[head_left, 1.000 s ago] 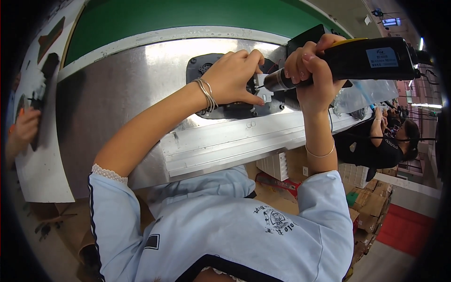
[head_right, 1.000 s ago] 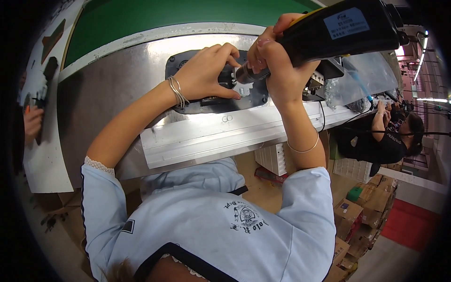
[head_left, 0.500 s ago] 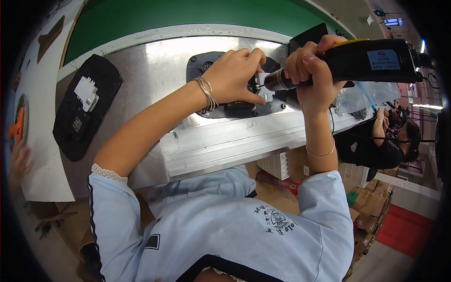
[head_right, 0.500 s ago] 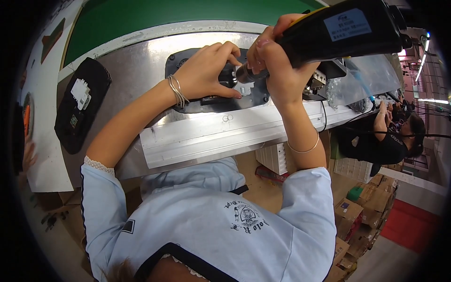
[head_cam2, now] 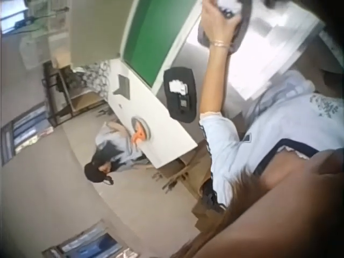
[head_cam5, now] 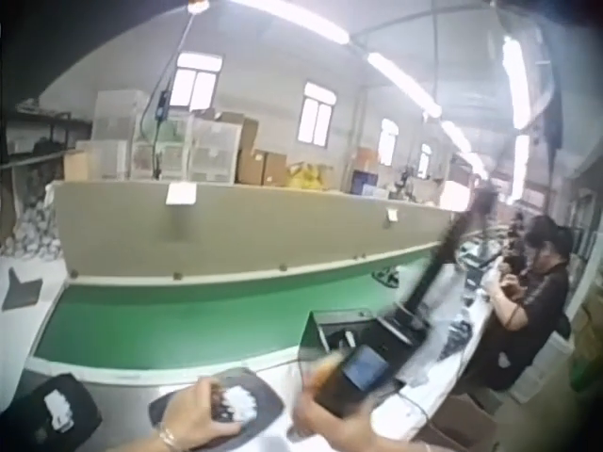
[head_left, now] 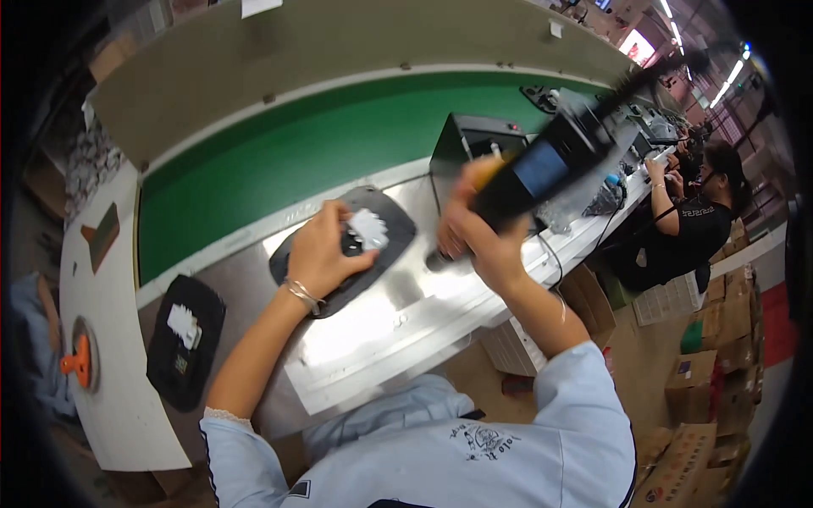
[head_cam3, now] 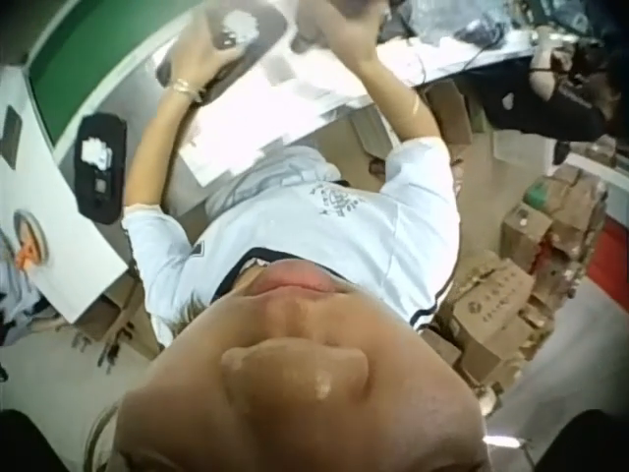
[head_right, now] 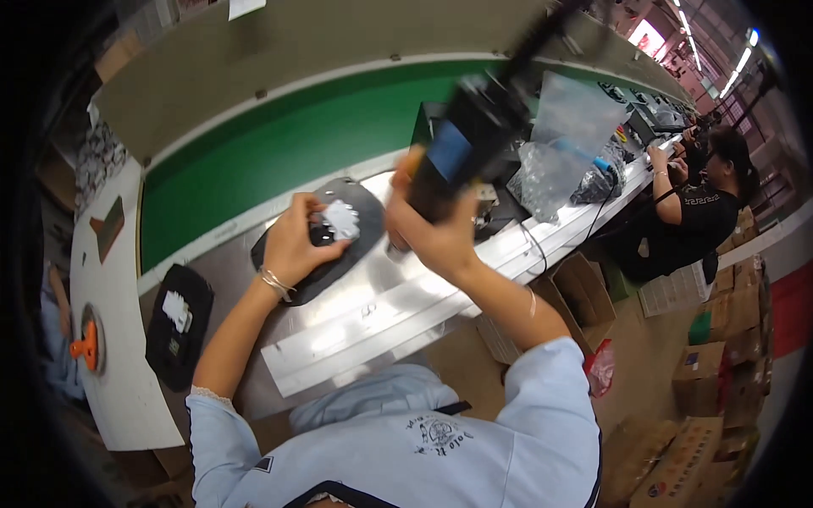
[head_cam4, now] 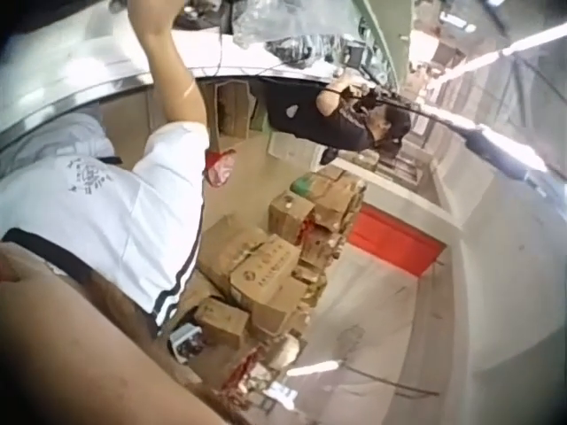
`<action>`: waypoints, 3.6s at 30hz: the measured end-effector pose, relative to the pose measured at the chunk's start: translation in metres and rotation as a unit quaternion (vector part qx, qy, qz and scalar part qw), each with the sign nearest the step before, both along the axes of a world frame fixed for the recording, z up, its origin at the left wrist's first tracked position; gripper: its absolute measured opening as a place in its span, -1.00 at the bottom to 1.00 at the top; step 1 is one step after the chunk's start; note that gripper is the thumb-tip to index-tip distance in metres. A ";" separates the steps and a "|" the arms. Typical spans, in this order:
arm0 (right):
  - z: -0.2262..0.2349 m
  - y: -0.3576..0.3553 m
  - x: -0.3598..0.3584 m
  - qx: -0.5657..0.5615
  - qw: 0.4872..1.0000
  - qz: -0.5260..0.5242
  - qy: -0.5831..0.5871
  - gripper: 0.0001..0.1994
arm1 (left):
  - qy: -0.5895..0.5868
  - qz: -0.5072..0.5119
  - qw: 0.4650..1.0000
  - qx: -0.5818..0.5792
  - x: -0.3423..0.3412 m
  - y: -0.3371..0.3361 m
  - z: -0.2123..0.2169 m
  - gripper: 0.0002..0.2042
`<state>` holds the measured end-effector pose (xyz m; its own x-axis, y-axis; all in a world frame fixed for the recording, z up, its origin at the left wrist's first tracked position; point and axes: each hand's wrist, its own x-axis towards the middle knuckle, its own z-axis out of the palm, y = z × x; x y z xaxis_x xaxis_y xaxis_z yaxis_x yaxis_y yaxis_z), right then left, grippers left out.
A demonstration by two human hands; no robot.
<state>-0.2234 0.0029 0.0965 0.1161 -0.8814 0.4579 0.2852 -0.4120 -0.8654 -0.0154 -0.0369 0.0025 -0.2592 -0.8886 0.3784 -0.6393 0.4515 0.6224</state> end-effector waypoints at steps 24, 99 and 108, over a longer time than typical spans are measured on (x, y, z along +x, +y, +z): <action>0.022 0.023 -0.118 -0.123 0.977 -0.169 0.028 -0.71 | -0.271 0.248 0.929 0.044 0.229 0.122 0.015 -0.51; -0.023 -0.064 0.051 -0.089 0.989 -0.081 0.089 -0.91 | -0.062 -0.106 0.992 -0.026 0.000 0.022 0.005 -0.45; 0.019 -0.013 -0.006 -0.012 0.990 -0.082 -0.117 -0.71 | -0.065 -0.096 0.993 -0.038 0.007 0.022 0.001 -0.47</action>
<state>-0.2294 -0.0106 0.1150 -0.1395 -0.8685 0.4756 0.4036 -0.4885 -0.7736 -0.0085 -0.0151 0.0032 -0.4714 -0.7884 0.3952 -0.6099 0.6151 0.4997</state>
